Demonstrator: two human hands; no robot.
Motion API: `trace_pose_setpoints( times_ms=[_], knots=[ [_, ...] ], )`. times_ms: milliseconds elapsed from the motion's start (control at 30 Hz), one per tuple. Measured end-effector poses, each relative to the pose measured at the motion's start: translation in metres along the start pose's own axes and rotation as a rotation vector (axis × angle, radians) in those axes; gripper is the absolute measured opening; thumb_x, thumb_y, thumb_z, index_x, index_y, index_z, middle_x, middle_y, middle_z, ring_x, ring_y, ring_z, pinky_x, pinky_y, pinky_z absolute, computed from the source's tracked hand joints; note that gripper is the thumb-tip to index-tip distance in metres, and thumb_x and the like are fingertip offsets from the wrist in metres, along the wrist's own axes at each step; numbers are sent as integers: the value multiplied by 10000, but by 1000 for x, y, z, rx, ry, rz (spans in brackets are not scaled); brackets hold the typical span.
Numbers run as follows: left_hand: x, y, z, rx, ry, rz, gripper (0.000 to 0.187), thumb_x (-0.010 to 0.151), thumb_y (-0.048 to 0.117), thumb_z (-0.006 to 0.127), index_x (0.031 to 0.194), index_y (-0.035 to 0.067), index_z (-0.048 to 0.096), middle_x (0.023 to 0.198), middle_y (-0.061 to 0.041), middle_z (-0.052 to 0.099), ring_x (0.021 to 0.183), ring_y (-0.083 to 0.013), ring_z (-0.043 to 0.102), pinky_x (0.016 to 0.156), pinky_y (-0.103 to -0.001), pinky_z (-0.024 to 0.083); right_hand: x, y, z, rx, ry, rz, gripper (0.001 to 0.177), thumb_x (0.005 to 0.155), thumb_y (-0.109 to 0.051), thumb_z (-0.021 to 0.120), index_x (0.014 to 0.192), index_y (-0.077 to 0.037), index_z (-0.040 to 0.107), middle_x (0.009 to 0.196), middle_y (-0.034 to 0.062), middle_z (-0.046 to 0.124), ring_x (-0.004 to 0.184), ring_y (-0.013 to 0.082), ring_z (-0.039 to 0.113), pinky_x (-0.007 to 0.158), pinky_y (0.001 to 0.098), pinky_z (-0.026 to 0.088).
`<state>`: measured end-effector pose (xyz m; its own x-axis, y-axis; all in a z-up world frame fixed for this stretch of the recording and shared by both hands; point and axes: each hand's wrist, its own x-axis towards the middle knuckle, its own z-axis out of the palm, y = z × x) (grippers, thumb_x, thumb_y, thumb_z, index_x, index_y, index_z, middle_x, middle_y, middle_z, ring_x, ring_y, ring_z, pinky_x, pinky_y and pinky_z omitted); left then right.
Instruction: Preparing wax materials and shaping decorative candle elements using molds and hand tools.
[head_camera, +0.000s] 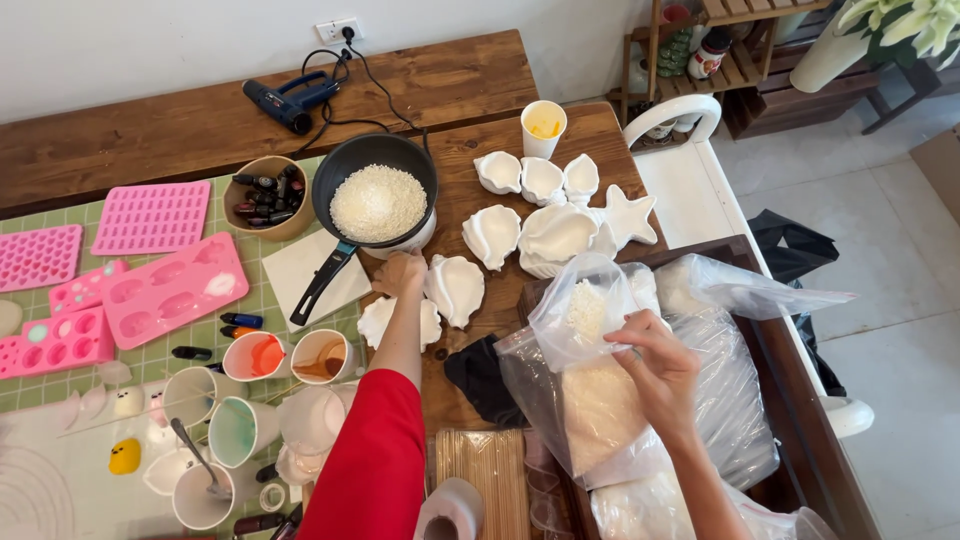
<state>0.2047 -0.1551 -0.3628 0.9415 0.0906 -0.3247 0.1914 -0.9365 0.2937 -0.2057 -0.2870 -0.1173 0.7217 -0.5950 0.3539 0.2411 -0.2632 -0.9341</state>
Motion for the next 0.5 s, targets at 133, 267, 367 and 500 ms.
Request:
trace_pose_setpoints(
  times_ms=[133, 267, 367, 500],
  knots=[
    [-6, -4, -3, -61, 19, -51, 500, 907, 557, 660, 1094, 100, 733, 1172, -113, 700, 1185, -316, 537, 1035, -465, 288, 0, 0, 1, 8, -8, 0, 199, 861, 92, 701, 1039, 20, 755, 937, 38, 616, 950, 159, 574, 1162, 386, 385],
    [-30, 6, -30, -129, 51, -102, 442, 843, 509, 752, 1031, 109, 741, 1061, -77, 738, 1077, -258, 606, 1058, -439, 301, 0, 1, 1, 39, -5, 14, 194, 871, 91, 698, 1040, 18, 757, 931, 40, 630, 935, 157, 576, 1154, 385, 380],
    [-40, 17, -39, -170, 59, -141, 415, 808, 481, 809, 981, 111, 736, 979, -63, 753, 994, -231, 640, 1062, -426, 309, 2, -2, 0, 47, -4, 27, 191, 866, 92, 702, 1032, 16, 760, 926, 41, 628, 939, 158, 572, 1110, 379, 388],
    [-45, 21, -39, -206, 103, -204, 352, 788, 426, 862, 870, 116, 715, 862, -61, 749, 869, -217, 660, 1049, -412, 321, 2, -3, 2, 42, -4, 36, 192, 852, 91, 705, 1016, 10, 760, 928, 41, 630, 959, 162, 573, 1083, 379, 393]
  ],
)
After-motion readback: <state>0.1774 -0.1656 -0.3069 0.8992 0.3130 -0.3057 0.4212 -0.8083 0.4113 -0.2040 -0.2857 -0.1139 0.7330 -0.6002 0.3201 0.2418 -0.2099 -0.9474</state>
